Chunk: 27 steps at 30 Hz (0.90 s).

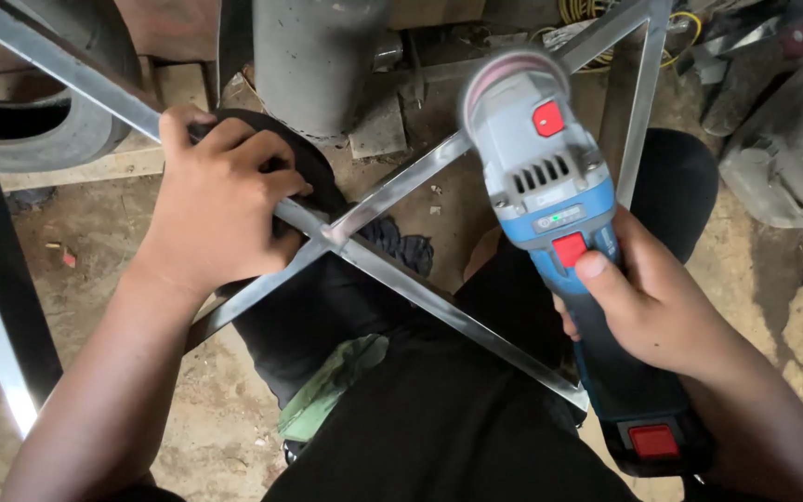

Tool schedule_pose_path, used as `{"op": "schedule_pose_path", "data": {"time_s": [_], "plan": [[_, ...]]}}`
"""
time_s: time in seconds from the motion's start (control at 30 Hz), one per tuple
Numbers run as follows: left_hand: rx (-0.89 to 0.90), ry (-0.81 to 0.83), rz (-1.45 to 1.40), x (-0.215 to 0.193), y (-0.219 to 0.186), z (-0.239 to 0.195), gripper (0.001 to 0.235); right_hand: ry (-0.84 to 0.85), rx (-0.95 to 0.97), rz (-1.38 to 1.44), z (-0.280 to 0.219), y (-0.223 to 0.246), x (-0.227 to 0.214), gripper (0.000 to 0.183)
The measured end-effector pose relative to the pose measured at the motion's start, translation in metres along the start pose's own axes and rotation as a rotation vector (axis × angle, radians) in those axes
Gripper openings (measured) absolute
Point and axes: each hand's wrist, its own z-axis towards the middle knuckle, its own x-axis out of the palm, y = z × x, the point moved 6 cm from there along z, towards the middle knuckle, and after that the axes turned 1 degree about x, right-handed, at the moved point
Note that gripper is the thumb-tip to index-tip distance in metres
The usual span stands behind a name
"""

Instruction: Using a handheld cordless angle grinder to polish and smooth the welded joints of a triangular metal frame.

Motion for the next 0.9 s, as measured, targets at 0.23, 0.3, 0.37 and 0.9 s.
{"op": "schedule_pose_path", "data": {"time_s": [0.23,0.3,0.37,0.9], "plan": [[0.019,-0.017,-0.029,0.002,-0.003,0.004,0.034,0.111,0.067,-0.077,-0.001,-0.003,0.017,0.041],[0.014,-0.021,-0.037,0.003,-0.001,0.003,0.033,0.181,-0.002,-0.075,0.001,0.004,0.028,0.037],[0.019,-0.037,-0.015,0.006,0.0,0.004,0.044,0.255,-0.074,-0.227,0.003,0.011,0.038,0.052],[0.014,-0.06,-0.042,-0.005,0.003,-0.01,0.045,-0.087,-0.024,-0.094,0.007,-0.018,-0.05,0.055]]}}
